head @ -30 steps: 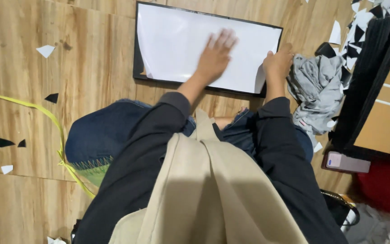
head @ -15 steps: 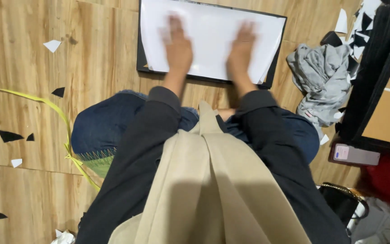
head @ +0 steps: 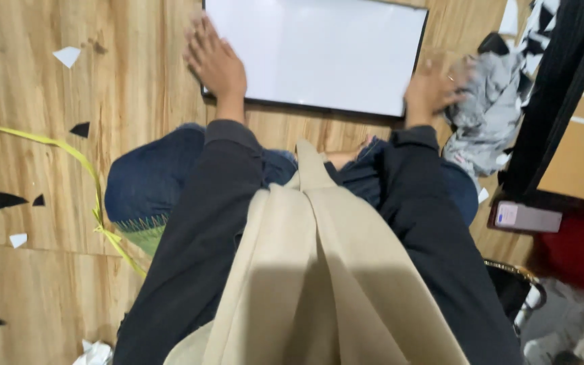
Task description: Assembling a folder cover by applying a white sheet to a black frame and smoothing it with a cloth.
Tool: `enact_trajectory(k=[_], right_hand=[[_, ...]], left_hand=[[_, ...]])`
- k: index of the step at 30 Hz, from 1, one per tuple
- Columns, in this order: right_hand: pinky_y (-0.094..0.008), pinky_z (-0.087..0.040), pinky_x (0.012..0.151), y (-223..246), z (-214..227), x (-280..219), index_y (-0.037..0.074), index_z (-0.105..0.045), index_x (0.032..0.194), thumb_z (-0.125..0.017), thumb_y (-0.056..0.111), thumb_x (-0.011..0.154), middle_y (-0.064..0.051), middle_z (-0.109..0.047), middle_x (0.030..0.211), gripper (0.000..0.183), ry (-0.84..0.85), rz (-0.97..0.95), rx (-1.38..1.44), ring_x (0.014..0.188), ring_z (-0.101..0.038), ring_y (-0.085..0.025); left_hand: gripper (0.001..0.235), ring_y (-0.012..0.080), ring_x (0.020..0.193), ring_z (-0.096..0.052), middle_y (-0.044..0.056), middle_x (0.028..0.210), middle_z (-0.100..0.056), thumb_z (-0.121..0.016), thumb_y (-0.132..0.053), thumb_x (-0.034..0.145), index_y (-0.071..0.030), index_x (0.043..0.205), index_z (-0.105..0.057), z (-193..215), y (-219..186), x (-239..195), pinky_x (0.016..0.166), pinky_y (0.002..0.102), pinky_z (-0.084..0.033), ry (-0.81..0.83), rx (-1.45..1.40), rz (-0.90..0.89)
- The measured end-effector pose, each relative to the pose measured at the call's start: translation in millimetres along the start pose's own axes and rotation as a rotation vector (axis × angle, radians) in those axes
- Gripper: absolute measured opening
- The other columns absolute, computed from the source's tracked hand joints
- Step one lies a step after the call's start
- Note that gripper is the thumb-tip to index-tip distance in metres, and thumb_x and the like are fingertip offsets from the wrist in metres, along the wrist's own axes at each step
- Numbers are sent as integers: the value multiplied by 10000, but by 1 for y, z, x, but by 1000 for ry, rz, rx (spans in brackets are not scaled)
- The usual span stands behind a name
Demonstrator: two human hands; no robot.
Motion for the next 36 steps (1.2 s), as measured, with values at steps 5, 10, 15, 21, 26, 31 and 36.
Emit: enact_trajectory(k=[5,10,15,21,26,31,36], right_hand=[[-781,23,1043,-66,55,17,334,-55,1538,-557,40,901,-163,434,1332,863,38,-519,244,1310,313,-528],[-522,-462,746,-139,56,90,177,-637,957,-513,287,794,-143,-677,957,232,-324,-209,278,903,-614,-413],[-368,-521,547,-85,181,82,203,-764,947,-671,228,644,5,-762,807,319,-380,354,407,692,-701,-200],[-228,-503,847,46,280,-70,133,-636,1137,-659,259,902,78,-607,1044,268,244,561,767,909,-532,-51],[-376,-450,725,145,240,-119,147,-527,1192,-513,575,886,-64,-637,1042,527,610,740,193,882,-605,-221],[-712,-142,997,208,126,-139,301,4,1492,-474,767,781,-108,46,1545,975,451,786,-207,1383,-23,-464],[-715,145,1001,239,37,-151,416,-149,1486,-206,675,906,42,115,1520,637,332,1102,-167,1340,196,-398]], left_hand=[[487,273,1438,-219,50,1554,-194,-275,-352,1070,-177,1494,-110,-11,12,1,1169,429,-177,-48,-241,64],[512,272,1430,-232,69,1548,-203,-297,-374,1068,-170,1493,-96,-8,9,3,1155,432,-219,-73,-230,80],[518,280,1432,-226,71,1550,-213,-296,-369,1067,-173,1494,-78,-17,8,1,1152,436,-231,-73,-246,74],[517,283,1436,-239,87,1548,-207,-295,-384,1070,-161,1491,-94,-17,8,4,1175,410,-216,-92,-194,96],[521,270,1438,-216,79,1550,-193,-302,-388,1078,-158,1491,-81,-6,7,3,1177,403,-195,-44,-159,92],[513,272,1433,-213,73,1546,-199,-292,-364,1059,-152,1492,-118,-4,5,2,1165,420,-198,-60,-224,92],[506,276,1427,-213,62,1544,-206,-286,-333,1039,-151,1488,-140,-4,4,4,1158,423,-173,-29,-244,99]])
Point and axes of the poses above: each hand's wrist, its own x-axis towards the middle knuckle, its own z-axis out of the back of the hand, y = z × x, the point moved 1 cm from there along x, towards the middle knuckle
